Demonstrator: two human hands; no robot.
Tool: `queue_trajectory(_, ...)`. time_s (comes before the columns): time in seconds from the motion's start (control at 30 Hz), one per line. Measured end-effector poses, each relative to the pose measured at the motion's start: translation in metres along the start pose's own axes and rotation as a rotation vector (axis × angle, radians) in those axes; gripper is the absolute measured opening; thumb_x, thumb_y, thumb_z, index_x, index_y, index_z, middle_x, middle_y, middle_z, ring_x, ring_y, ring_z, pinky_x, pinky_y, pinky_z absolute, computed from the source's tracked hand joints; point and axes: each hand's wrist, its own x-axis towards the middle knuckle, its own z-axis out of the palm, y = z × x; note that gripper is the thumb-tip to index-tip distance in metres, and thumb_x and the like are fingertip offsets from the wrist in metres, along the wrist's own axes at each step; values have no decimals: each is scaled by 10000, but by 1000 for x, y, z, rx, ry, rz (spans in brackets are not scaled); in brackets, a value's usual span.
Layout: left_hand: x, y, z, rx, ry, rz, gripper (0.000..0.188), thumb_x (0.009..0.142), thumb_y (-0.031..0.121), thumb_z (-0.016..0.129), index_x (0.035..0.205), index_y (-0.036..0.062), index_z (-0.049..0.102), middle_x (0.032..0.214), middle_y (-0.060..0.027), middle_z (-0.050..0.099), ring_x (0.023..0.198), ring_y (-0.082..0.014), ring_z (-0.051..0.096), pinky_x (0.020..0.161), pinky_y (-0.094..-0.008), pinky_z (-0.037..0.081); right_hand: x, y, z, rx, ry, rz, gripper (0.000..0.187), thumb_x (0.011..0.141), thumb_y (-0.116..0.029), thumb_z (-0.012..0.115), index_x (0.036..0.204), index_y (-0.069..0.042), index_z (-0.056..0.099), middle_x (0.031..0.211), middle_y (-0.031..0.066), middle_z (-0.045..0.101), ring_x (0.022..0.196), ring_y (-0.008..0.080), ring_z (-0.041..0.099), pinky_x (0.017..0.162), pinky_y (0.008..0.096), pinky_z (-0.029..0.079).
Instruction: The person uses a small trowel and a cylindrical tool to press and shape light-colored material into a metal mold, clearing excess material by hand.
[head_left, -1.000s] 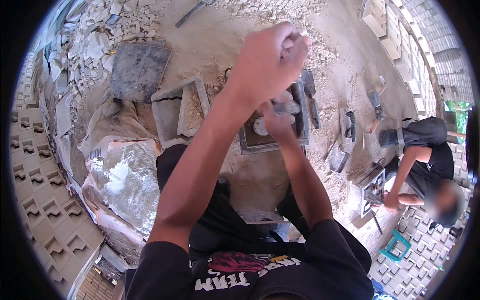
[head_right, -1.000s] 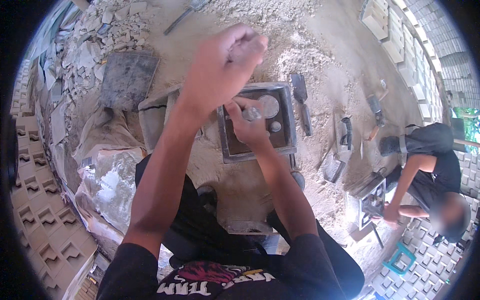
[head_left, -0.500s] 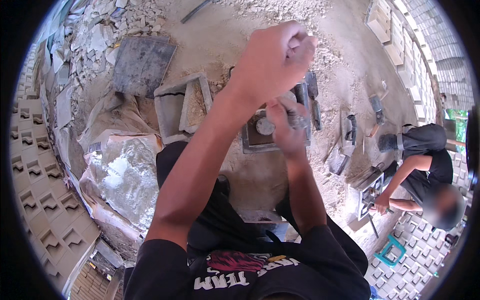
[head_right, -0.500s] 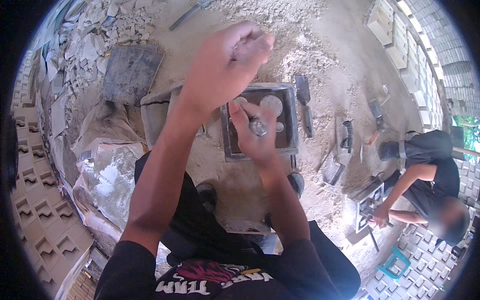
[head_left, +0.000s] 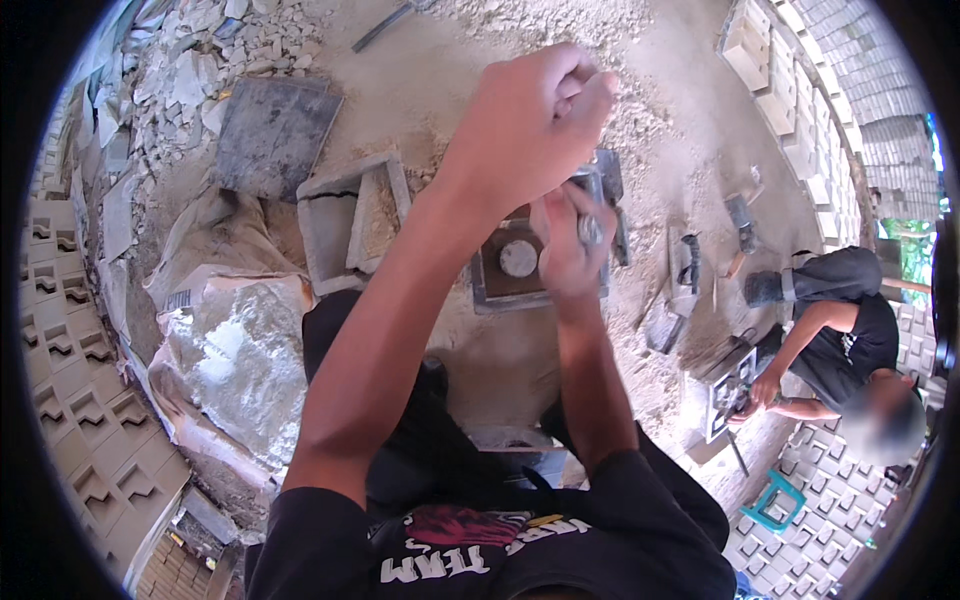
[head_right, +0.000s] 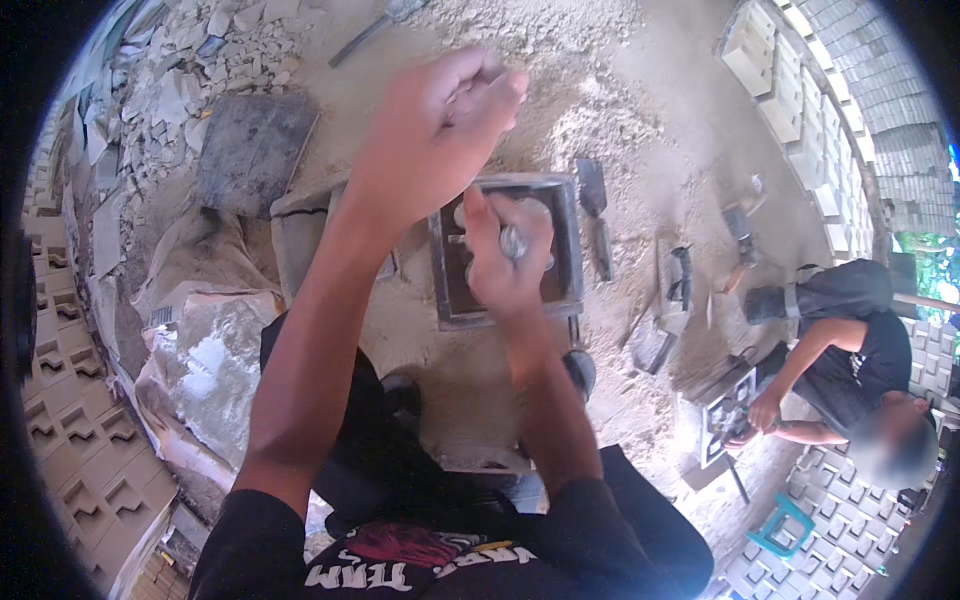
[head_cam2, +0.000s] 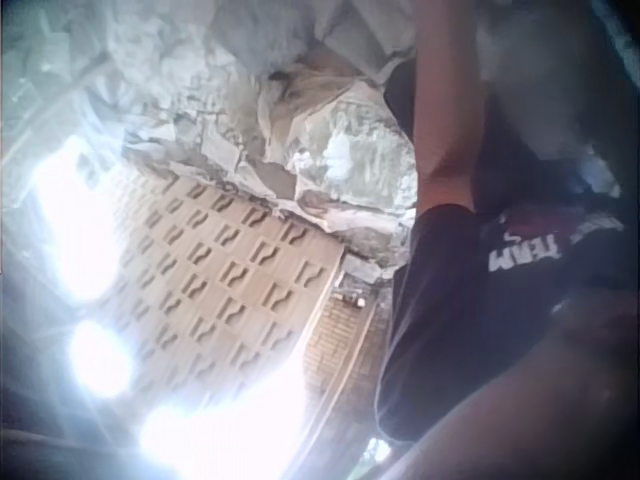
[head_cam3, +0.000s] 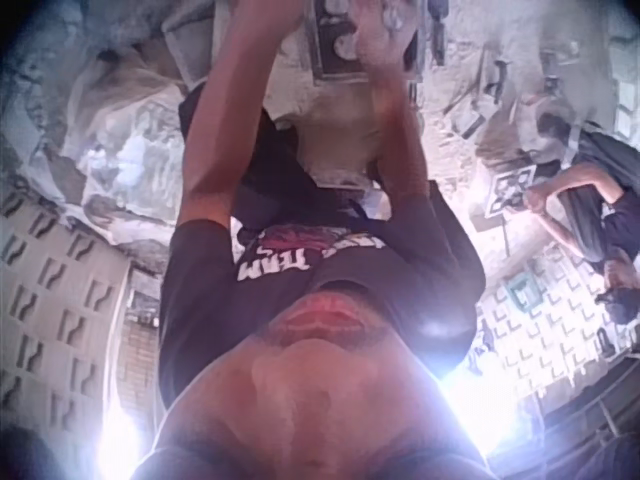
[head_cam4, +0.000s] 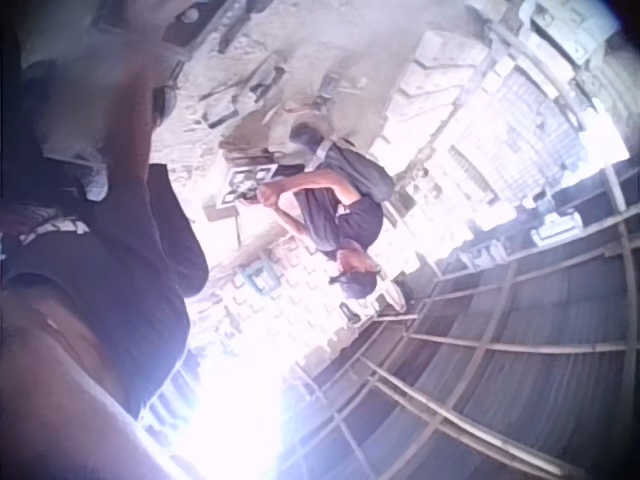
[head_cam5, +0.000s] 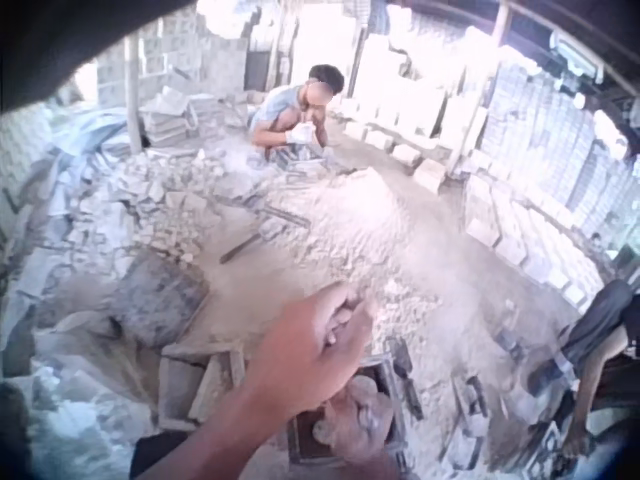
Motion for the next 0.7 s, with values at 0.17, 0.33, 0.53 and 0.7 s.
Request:
queue_trajectory(0.17,4,0,0,-15,61,8,296,924,276,575,890,-18,585,669,-23,581,608,-71,484,566,-251,411,13,53,4,9,27,-2,393,963,-176,554,610,-36,453,596,-73,429,563,18,344,473,242,232)
queue_trajectory(0.33,6,-11,-8,-61,109,59,322,926,308,568,914,-13,592,682,-23,598,628,-73,516,573,-258,421,13,27,7,54,40,6,386,964,-178,558,619,-39,456,594,-78,403,579,20,332,492,226,245)
queue_trajectory(0.53,1,-2,-8,6,95,30,319,917,312,576,915,-6,602,679,-12,586,593,-48,478,536,-247,396,15,13,15,108,66,-5,353,963,-195,556,654,-31,509,605,-75,432,574,30,344,501,240,273)
queue_trajectory(0.7,7,-2,-1,-20,40,-43,310,912,308,583,902,-1,600,677,-9,582,602,-57,488,559,-243,401,22,65,14,-132,22,-137,363,950,-188,563,651,14,522,548,-53,442,533,46,348,481,265,277)
